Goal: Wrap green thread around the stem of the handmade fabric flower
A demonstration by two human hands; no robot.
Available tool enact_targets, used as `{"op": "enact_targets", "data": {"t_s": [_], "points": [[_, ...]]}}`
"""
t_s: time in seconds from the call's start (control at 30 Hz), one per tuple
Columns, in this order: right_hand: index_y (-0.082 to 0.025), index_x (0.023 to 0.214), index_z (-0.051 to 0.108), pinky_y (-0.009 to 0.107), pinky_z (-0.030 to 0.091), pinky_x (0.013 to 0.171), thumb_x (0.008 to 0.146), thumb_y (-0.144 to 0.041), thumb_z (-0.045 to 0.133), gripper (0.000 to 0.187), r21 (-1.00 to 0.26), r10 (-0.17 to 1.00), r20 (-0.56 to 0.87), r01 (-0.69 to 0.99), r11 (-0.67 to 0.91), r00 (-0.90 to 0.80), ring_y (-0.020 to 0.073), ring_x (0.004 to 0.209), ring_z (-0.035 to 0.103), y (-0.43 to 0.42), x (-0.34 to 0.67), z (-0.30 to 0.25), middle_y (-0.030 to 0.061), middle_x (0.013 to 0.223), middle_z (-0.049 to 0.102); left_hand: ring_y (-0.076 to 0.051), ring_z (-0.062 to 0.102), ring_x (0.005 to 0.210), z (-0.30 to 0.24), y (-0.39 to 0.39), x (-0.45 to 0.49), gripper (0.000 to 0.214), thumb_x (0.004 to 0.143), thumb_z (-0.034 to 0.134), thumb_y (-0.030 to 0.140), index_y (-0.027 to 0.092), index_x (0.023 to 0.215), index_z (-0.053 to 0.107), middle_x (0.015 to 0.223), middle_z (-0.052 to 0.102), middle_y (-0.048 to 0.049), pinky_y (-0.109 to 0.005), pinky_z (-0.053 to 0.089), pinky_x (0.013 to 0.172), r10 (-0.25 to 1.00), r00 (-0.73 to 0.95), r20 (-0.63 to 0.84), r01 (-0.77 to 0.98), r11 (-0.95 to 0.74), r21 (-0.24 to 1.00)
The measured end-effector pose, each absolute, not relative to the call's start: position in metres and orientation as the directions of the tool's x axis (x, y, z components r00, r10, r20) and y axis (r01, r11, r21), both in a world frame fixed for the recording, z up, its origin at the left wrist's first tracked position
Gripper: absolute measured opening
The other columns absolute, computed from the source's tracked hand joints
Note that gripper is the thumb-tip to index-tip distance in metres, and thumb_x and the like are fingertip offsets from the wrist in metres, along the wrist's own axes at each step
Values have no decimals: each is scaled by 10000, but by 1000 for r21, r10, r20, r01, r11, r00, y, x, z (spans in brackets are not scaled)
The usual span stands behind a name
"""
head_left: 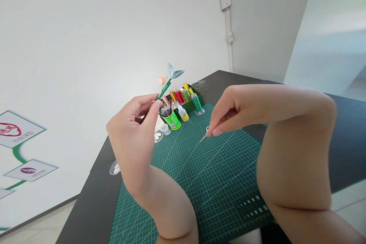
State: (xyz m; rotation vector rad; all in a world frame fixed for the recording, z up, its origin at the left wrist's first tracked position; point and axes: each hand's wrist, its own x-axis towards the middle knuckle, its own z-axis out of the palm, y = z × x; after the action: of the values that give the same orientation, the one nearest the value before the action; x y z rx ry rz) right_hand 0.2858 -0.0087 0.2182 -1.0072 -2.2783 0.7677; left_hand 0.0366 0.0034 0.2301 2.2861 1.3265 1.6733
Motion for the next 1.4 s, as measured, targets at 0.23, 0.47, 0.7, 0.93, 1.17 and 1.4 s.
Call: {"op": "enact_targets", "data": {"t_s": [0.23,0.47,0.7,0.93,1.17,1.4], "points": [[-217,1019,841,122,463,578,907,-166,726,168,-705,520,177,262,660,-835,47,691,702,-28,291,227,0,882,821,-144,761,771,231,14,31,90,875,744,230,243,932,812,815,804,17,-187,569,649,751,143,645,647,-564,513],[-323,1070,821,84,518,609,905,-326,759,177,-765,433,294,62,641,-852,51,634,727,-35,301,230,-27,776,807,-151,729,733,229,16,34,60,861,747,240,239,906,786,824,801,20,-234,527,653,830,291,476,699,-524,487],[-341,935,837,214,639,630,861,-519,755,210,-583,523,796,-154,798,-306,141,745,780,-39,275,225,-32,904,826,-173,710,770,229,10,51,78,898,693,250,234,853,754,860,794,25,-281,473,663,808,547,219,729,-588,351],[-326,859,837,383,631,929,844,-331,811,30,-577,568,804,4,817,176,253,984,766,-18,263,222,21,1045,814,-131,644,657,233,-8,53,111,903,669,190,250,825,722,780,753,53,-260,420,584,723,651,231,641,-687,343],[-307,873,843,393,620,913,893,-281,730,118,-657,639,750,71,751,171,236,1017,755,1,263,221,-12,1008,809,-139,664,671,236,-22,47,99,940,666,230,253,858,716,794,759,43,-249,431,580,650,696,304,582,-759,292],[-279,906,844,372,616,906,868,-313,759,99,-716,701,698,115,689,148,239,1074,733,14,259,218,5,1018,804,-116,680,720,235,-23,46,92,921,697,176,247,864,706,834,763,75,-226,441,603,631,691,353,557,-776,298]]}}
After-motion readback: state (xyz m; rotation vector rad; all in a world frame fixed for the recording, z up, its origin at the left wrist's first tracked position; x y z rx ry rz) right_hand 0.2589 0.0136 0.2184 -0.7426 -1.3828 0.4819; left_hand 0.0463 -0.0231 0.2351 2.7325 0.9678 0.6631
